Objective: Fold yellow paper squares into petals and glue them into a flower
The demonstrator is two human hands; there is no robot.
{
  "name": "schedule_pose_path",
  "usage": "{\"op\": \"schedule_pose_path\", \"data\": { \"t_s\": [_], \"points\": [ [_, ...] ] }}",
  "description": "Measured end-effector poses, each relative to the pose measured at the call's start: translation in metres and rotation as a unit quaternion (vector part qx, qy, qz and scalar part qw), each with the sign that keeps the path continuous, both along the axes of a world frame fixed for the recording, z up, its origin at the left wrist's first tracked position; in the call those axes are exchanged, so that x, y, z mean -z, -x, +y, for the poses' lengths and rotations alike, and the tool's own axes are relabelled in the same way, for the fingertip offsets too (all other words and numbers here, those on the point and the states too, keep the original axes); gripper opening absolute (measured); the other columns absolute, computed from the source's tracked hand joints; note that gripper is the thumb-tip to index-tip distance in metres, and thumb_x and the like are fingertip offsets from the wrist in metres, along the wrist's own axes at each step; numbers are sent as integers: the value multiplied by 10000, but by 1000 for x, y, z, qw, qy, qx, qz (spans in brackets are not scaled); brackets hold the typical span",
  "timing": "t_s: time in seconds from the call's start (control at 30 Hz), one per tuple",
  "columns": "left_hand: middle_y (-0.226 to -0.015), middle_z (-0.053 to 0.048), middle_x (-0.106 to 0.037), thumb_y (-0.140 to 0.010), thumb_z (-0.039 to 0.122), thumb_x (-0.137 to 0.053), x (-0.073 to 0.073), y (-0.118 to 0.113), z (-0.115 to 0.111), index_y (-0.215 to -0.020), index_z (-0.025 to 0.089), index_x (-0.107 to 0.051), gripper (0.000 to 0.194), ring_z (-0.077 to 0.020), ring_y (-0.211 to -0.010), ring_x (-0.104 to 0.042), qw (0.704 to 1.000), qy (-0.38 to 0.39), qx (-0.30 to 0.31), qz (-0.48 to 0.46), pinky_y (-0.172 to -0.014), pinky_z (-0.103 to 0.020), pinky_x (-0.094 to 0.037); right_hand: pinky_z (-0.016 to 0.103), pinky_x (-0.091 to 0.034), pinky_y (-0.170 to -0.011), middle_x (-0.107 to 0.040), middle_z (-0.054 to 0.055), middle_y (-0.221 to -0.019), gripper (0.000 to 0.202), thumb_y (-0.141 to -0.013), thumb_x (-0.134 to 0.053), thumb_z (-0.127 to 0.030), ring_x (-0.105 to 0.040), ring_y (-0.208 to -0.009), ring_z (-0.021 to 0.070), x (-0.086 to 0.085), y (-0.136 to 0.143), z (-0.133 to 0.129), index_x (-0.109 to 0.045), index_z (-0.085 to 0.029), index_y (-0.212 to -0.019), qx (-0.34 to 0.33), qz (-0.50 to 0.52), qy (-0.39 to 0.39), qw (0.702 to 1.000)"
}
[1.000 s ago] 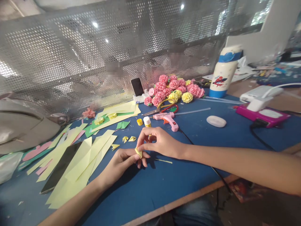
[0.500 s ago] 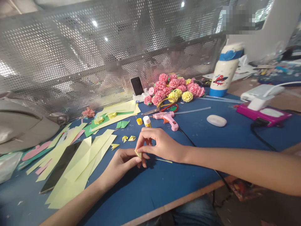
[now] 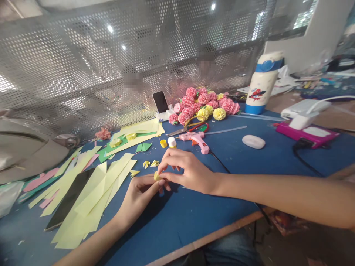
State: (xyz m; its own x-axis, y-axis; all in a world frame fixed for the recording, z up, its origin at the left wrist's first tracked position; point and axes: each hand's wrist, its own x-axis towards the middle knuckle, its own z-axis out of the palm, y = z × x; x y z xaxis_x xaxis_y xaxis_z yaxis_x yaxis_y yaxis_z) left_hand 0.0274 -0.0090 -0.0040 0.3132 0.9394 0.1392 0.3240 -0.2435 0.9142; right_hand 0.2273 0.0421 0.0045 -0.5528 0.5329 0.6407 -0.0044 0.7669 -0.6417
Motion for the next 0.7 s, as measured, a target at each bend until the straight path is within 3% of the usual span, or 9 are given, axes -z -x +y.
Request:
{"op": "schedule_pose_path", "data": {
  "t_s": [0.1,0.2,0.33,0.43,0.5,0.6,0.7],
  "points": [
    [-733,-46,-702,-957,446,-596,-1,-1,0,-700,148,-762,427,-147,-686,-561,1000,2,8,-2,-676,-223,-418,282,-476,-686,-627,25,-899,45,-943,-654,-187,-573,-800,144,-1,0,-2,-692,-206,-957,17,-8,-36,999],
    [-698,-43,-691,-957,456,-588,-3,-2,0,-723,147,-780,432,-140,-656,-542,1000,10,24,-11,-655,-219,-418,300,-501,-753,-617,29,-887,38,-963,-634,-203,-589,-826,151,-2,-2,-1,-670,-201,-951,19,-9,-109,994],
    [-685,-43,-706,-961,438,-583,-4,0,0,-721,149,-786,426,-137,-651,-545,999,20,43,-24,-664,-216,-426,300,-492,-751,-614,40,-876,56,-992,-604,-222,-575,-827,157,-2,-5,4,-654,-198,-995,24,-33,-228,973],
    [-695,-51,-714,-971,437,-570,-3,1,0,-726,145,-786,438,-141,-655,-548,999,20,40,-25,-667,-222,-428,313,-470,-737,-624,55,-869,79,-997,-586,-199,-557,-799,160,-3,-6,6,-657,-170,-1017,28,-48,-275,960],
    [-687,-50,-700,-977,441,-563,-3,1,0,-730,144,-784,445,-141,-648,-538,999,12,29,-22,-654,-226,-418,316,-468,-748,-621,56,-870,86,-992,-587,-191,-560,-807,161,-4,-5,6,-664,-161,-1017,14,-38,-255,966],
    [-700,-42,-682,-973,431,-578,-3,1,-1,-728,148,-777,424,-143,-668,-553,1000,-14,14,-14,-670,-230,-411,288,-482,-746,-606,26,-858,82,-989,-602,-222,-568,-795,142,-5,-4,3,-665,-182,-955,-6,-2,-117,993],
    [-749,-45,-700,-968,401,-597,-4,-1,-3,-718,151,-769,393,-155,-732,-591,999,-41,3,-8,-743,-233,-420,247,-479,-654,-613,13,-876,62,-988,-608,-228,-554,-719,113,-4,-4,0,-641,-176,-992,-1,5,-27,1000]
  ]
}}
